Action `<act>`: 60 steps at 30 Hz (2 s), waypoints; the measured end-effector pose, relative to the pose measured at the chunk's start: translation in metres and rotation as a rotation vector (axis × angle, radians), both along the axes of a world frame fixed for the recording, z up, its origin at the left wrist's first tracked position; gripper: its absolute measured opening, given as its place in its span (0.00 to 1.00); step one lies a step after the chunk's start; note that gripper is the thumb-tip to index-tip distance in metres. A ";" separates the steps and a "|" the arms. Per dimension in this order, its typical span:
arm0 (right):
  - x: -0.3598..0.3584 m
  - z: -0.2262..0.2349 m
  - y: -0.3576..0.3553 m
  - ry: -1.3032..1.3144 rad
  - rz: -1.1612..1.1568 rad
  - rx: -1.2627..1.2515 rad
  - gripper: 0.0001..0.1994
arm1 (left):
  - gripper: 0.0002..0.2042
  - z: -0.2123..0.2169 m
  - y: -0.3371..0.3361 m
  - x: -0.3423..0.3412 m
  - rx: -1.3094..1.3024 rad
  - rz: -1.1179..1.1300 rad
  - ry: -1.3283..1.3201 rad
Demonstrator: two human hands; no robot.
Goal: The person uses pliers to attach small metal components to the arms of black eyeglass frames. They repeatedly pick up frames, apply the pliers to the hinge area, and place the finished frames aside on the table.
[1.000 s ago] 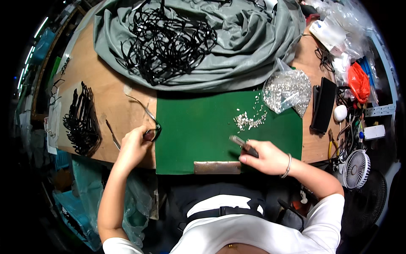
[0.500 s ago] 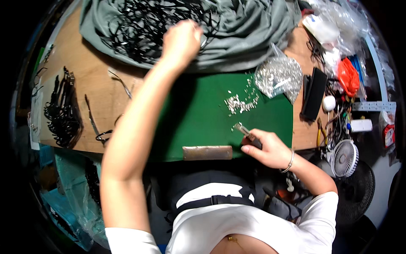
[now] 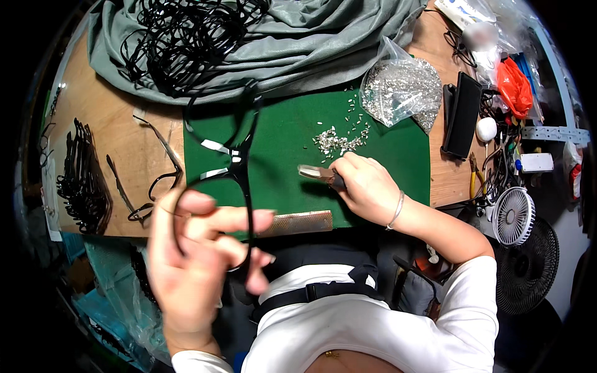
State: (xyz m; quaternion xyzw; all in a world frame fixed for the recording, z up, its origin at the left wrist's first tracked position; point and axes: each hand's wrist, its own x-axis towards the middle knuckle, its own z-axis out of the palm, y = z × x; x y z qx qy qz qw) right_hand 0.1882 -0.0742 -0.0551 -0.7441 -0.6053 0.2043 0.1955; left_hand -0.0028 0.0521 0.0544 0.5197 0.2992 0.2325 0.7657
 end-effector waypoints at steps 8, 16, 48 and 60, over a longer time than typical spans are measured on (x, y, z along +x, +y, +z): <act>0.003 0.023 0.001 0.245 -0.128 -0.034 0.08 | 0.46 -0.050 -0.038 0.008 0.112 -0.077 -0.136; -0.038 0.061 -0.007 0.969 -0.320 0.213 0.08 | 0.40 -0.062 -0.056 0.033 0.511 0.048 0.019; -0.024 0.097 -0.002 1.265 -0.130 -0.234 0.08 | 0.44 -0.018 -0.033 0.010 -0.057 -0.110 -0.048; -0.029 0.088 0.005 1.273 -0.097 -0.206 0.08 | 0.41 -0.026 -0.041 0.012 0.116 -0.169 0.039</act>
